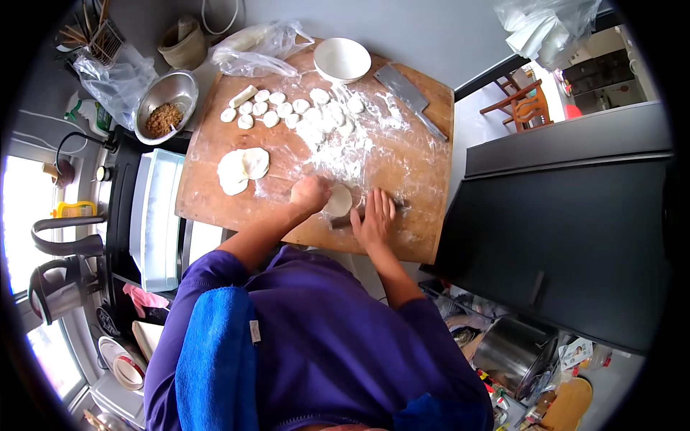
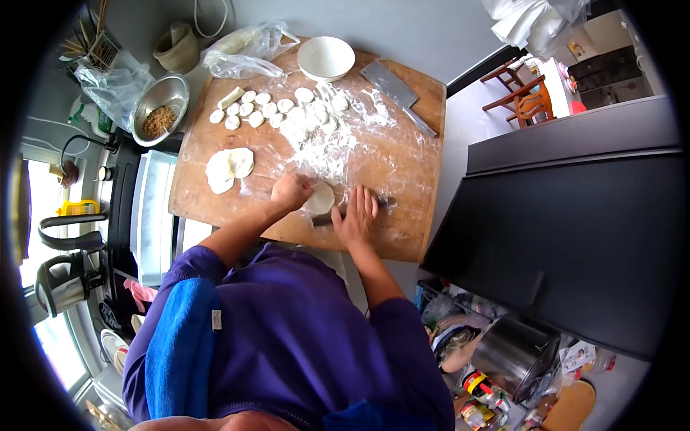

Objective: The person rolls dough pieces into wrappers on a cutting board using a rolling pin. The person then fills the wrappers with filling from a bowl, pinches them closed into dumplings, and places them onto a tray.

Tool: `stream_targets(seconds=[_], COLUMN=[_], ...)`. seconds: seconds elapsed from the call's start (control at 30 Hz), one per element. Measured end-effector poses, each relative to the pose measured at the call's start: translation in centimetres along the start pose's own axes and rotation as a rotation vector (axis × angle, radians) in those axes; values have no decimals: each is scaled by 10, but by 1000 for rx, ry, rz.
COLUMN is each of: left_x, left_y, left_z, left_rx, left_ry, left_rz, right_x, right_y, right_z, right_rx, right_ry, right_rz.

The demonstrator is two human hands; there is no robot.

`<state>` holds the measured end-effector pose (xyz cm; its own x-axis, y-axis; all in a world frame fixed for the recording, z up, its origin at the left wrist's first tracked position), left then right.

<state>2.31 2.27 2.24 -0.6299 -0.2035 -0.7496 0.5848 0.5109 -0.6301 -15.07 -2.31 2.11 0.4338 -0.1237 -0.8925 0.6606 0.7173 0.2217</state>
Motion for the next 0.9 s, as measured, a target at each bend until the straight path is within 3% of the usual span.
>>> stream_targets(seconds=[0.07, 0.13, 0.33, 0.4, 0.53, 0.67, 0.73, 0.8, 0.87, 0.9], left_x=[4, 9, 10, 14, -19, -74, -102, -104, -88, -79], left_y=[4, -3, -13, -2, 23, 87, 88, 76, 57, 45], left_z=[-3, -6, 8, 0, -20, -10, -1, 18, 41, 51], left_rx=[-38, 86, 0, 203, 135, -82, 149, 22, -73, -49], left_ry=[-20, 122, 47, -9, -13, -407, -823, -621, -402, -396], left_rz=[-44, -47, -11, 7, -406, -298, 99, -182, -157, -136], right_x=[2, 7, 29, 9, 1, 5, 5, 6, 5, 5], right_y=[0, 1, 10, 6, -3, -4, -4, -4, -4, -5], right_z=[3, 15, 52, 21, -13, -9, -9, -8, -7, -6], right_rx=[0, -1, 93, -3, -27, -20, -24, -23, -33, -34], right_ry=[-2, -3, -140, -65, -91, -128, -142, -162, -155, -161], right_rz=[1, 0, -41, -18, 1, 21, 27, 26, 24, 20])
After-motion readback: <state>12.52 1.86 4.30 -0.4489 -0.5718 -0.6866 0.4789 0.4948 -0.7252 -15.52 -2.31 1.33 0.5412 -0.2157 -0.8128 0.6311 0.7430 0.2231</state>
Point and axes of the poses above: each hand's wrist, its own z-axis towards the middle knuckle, its own x-axis out of the palm, y = z × x, the point moved 1 cm from there along z, towards the middle knuckle, and after that the axes turned 10 degrees about -y, right-handed, at the moved point
